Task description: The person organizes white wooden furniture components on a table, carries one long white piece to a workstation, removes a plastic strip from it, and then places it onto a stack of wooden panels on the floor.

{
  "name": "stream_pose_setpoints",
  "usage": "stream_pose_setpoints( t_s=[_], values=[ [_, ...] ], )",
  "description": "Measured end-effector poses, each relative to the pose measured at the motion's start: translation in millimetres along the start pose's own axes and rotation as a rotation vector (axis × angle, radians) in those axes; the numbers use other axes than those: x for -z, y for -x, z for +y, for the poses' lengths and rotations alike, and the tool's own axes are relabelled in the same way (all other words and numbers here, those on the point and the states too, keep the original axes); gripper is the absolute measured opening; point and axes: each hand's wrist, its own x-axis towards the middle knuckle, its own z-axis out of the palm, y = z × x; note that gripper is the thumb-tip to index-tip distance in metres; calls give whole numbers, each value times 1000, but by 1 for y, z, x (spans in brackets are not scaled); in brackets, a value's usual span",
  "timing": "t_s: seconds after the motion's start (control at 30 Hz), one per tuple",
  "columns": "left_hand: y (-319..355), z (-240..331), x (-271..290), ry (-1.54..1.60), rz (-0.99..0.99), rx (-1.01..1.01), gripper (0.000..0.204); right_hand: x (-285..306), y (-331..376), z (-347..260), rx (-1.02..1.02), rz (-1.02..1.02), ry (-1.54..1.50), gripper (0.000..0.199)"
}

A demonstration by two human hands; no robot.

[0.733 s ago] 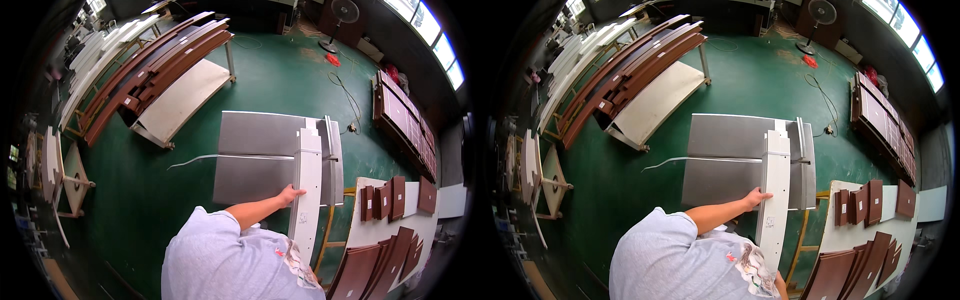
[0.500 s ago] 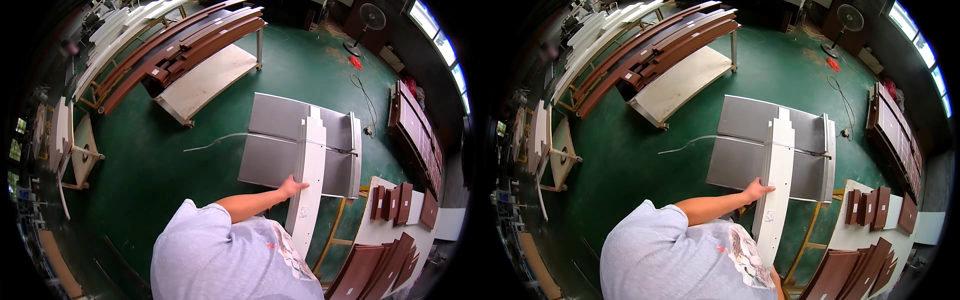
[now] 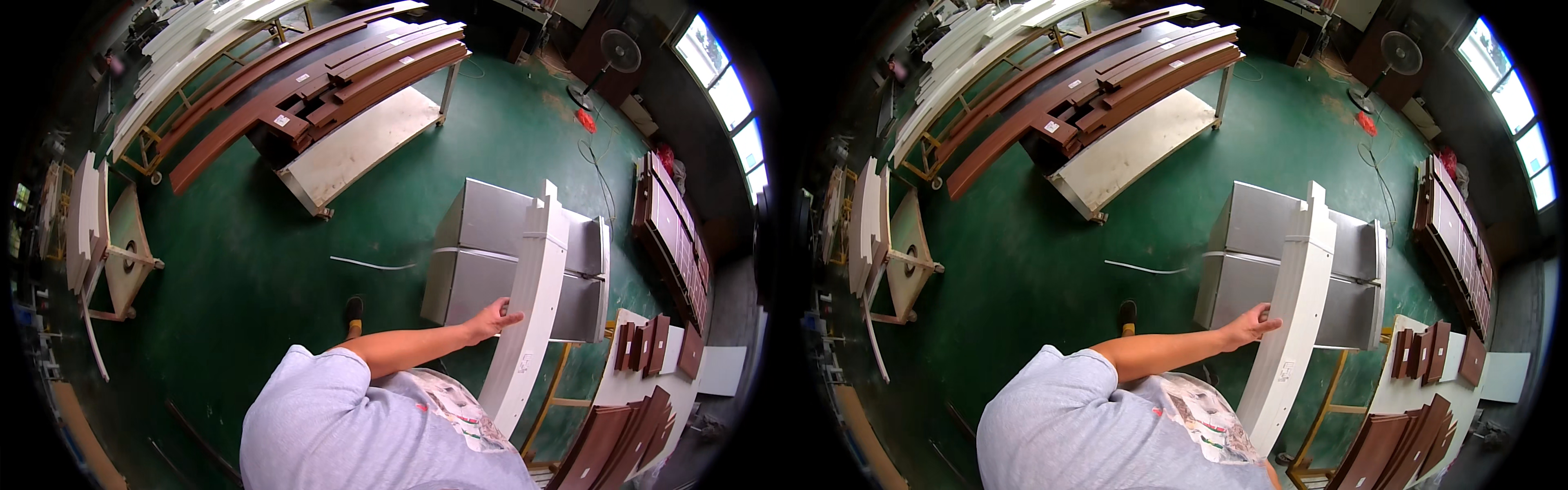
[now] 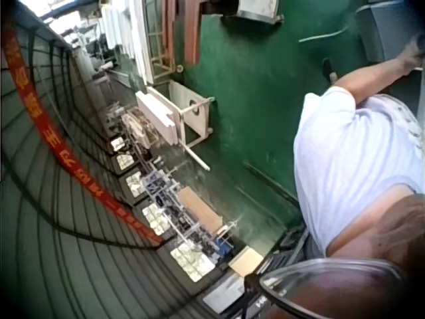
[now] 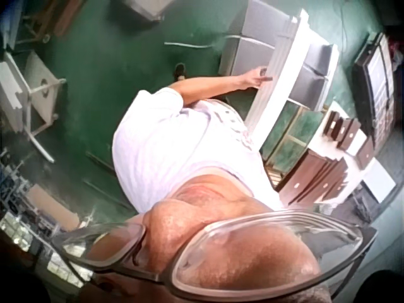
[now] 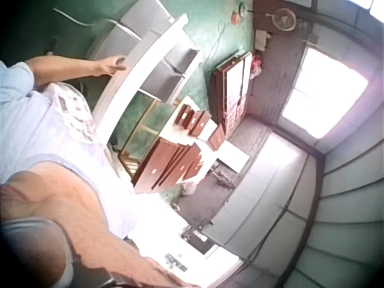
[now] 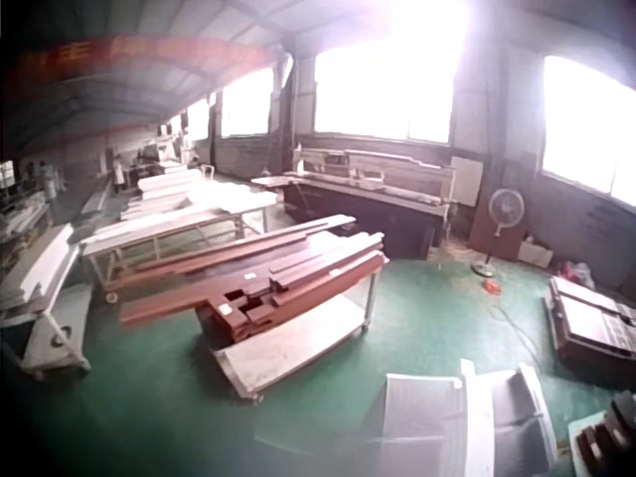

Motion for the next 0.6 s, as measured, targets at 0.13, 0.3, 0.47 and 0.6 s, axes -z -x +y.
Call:
stream_pose_setpoints(
  t_s=[0.13, 0.3, 0.47, 0.6],
  values=[
    [29, 40, 73, 199, -343, 274, 76, -86, -9, -26, 25, 37, -29, 55],
    [24, 101, 124, 137, -392, 259, 87, -180, -11, -63, 78, 69, -85, 55],
    [-7, 169, 153, -27, -336, 286, 93, -237, -20, -103, 141, 81, -189, 55],
    [-60, 180, 197, -24, -423, 330, 90, -264, -44, -148, 160, 84, -264, 55]
  ],
)
